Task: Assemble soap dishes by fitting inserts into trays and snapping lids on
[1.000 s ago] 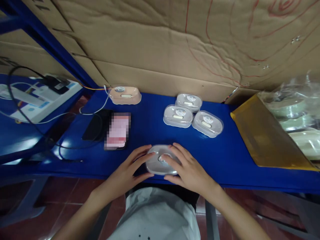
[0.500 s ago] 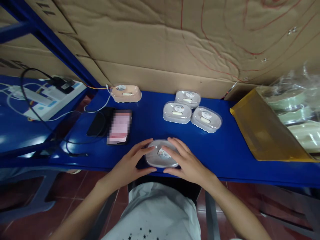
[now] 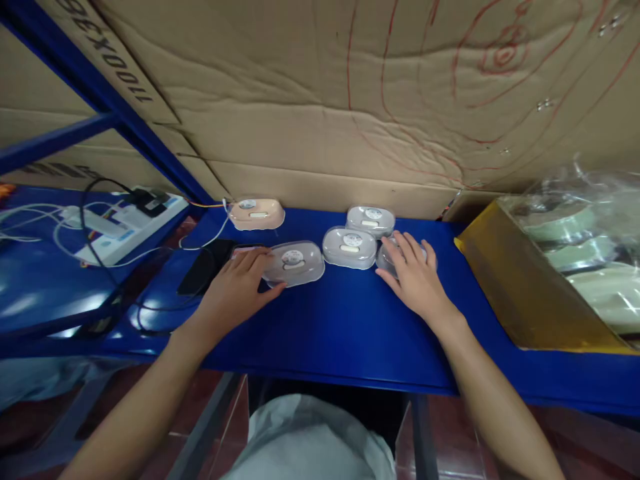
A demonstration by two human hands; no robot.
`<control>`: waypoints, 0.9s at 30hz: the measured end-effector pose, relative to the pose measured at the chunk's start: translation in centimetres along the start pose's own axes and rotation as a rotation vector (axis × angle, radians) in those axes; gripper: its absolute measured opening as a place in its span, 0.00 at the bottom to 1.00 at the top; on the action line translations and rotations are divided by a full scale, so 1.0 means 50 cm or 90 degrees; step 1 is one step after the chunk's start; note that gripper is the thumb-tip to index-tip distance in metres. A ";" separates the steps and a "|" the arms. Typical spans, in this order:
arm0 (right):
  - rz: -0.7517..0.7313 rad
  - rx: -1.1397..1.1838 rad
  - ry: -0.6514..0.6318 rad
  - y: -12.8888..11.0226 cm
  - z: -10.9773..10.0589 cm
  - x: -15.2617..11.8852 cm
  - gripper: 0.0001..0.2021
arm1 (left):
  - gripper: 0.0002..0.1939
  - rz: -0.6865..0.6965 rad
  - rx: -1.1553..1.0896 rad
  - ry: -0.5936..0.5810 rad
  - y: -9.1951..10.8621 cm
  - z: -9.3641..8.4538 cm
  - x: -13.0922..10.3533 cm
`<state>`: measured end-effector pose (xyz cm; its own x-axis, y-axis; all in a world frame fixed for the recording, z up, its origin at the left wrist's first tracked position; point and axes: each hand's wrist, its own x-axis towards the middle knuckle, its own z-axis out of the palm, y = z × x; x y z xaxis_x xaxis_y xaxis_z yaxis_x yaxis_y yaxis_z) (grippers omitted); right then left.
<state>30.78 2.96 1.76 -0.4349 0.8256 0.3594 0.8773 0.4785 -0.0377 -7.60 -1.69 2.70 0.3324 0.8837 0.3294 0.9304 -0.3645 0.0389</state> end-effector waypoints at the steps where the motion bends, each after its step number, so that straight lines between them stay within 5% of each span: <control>1: 0.021 -0.013 -0.015 0.018 0.002 -0.006 0.33 | 0.22 -0.017 0.024 -0.016 -0.001 0.000 0.013; 12: 0.026 0.090 -0.112 0.093 -0.024 -0.048 0.30 | 0.26 -0.064 0.078 -0.049 -0.006 0.035 0.177; 18: 0.064 0.103 -0.122 0.110 -0.034 -0.048 0.30 | 0.29 0.164 -0.072 -0.035 0.088 0.050 0.195; 21: 0.079 0.204 -0.096 0.118 -0.050 -0.036 0.28 | 0.34 0.186 -0.104 -0.087 0.107 0.072 0.209; 27: 0.168 0.272 0.003 0.160 -0.028 -0.020 0.27 | 0.35 0.155 -0.140 -0.121 0.077 0.085 0.253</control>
<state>38.51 5.56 2.41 -0.2075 0.9344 0.2896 0.7954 0.3335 -0.5061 0.85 9.33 3.00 0.5821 0.7944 0.1736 0.7720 -0.6069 0.1887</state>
